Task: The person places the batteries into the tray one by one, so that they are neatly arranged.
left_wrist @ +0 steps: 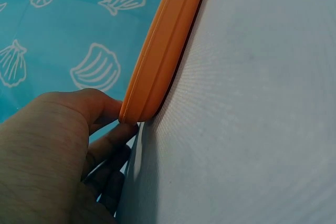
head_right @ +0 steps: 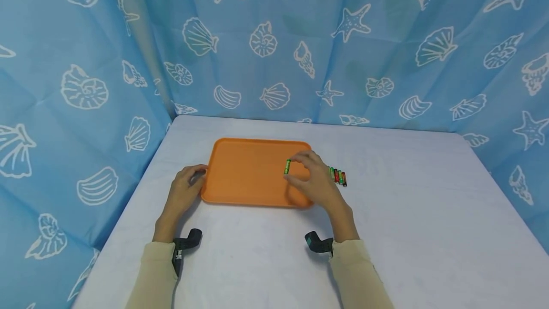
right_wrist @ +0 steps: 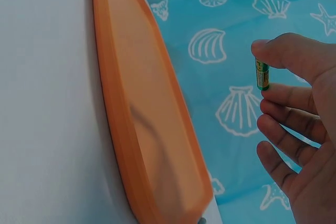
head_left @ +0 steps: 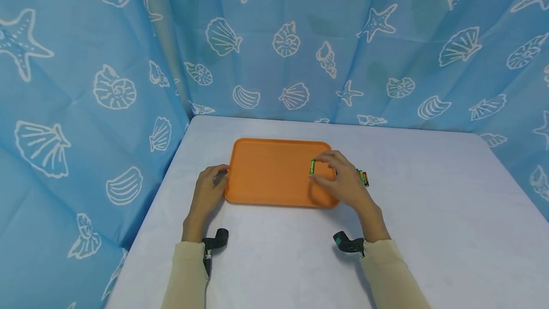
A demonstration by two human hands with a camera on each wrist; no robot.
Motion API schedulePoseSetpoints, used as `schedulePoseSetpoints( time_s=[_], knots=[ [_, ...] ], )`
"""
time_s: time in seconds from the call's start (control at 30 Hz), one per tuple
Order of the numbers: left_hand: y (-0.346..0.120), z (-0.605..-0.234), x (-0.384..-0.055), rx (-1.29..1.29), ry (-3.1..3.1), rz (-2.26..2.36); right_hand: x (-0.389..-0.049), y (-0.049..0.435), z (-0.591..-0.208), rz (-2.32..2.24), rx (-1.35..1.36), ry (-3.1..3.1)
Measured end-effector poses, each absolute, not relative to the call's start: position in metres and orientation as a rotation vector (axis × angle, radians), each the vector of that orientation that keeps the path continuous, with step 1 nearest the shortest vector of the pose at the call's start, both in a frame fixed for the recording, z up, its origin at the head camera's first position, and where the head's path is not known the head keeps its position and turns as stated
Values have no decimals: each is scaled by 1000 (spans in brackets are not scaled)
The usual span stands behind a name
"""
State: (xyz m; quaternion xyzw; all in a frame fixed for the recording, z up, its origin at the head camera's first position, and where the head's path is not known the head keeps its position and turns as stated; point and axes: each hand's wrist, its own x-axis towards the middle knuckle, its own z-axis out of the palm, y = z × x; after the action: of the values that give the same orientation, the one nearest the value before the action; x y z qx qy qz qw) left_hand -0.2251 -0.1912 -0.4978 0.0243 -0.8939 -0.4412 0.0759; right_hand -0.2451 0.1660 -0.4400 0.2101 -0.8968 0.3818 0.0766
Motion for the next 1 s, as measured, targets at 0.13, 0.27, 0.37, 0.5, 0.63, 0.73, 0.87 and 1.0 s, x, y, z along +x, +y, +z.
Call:
schedulePoseSetpoints(
  time_s=[0.13, 0.27, 0.37, 0.5, 0.63, 0.73, 0.87, 1.0],
  knots=[
    [-192, -497, -226, 68, -2672, -1310, -248, 160, -441, 1167, 657, -2672],
    [-192, -496, -228, 58, -2666, -1307, -250, 153, -438, 1200, 690, -2631],
    [-191, -496, -228, 63, -2667, -1309, -250, 148, -437, 1210, 703, -2621],
    [-190, -499, -225, 76, -2682, -1324, -247, 143, -439, 1227, 664, -2657],
    [-189, -502, -224, 76, -2692, -1346, -244, 137, -442, 1212, 639, -2698],
    [-189, -501, -226, 70, -2690, -1346, -246, 131, -442, 1192, 650, -2704],
    [-191, -500, -227, 82, -2686, -1337, -250, 120, -439, 1179, 676, -2699],
    [-193, -499, -227, 106, -2688, -1339, -252, 108, -439, 1167, 717, -2698]
  ],
)
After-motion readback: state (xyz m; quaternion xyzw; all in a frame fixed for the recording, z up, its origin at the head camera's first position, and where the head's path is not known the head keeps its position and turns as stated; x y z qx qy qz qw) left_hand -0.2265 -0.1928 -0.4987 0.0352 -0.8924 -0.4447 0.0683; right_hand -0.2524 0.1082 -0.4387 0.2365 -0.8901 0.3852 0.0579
